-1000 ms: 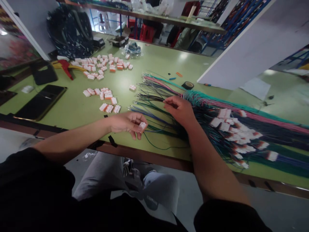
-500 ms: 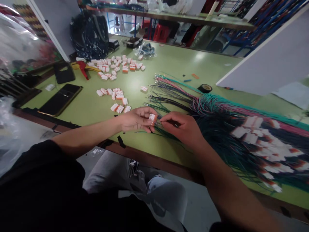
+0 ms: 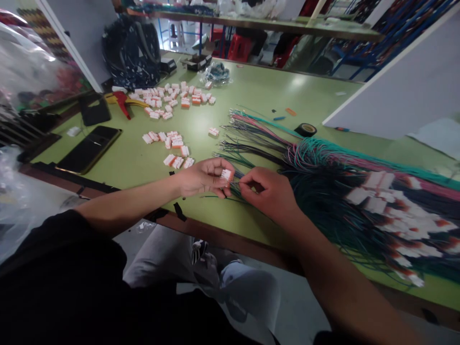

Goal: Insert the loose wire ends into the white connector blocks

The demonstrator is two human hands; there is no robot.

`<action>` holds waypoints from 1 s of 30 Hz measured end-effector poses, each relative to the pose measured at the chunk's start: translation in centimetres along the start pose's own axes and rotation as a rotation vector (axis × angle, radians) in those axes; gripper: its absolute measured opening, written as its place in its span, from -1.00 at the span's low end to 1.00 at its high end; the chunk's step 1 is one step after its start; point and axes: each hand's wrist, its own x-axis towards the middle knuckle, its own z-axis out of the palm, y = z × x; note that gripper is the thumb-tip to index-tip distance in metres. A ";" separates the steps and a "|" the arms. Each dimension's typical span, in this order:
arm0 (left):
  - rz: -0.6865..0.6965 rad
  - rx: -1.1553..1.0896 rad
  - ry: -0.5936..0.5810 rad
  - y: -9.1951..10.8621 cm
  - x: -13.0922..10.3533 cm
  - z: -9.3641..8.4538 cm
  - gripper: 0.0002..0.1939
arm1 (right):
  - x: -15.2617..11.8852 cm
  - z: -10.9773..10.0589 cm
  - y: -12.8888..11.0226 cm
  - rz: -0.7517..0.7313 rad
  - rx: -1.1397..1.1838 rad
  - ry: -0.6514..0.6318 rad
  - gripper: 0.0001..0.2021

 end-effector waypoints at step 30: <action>0.135 0.239 0.089 -1.3 0.1 0.6 -0.70 | -0.3 1.8 0.5 0.108 0.136 -0.128 -0.87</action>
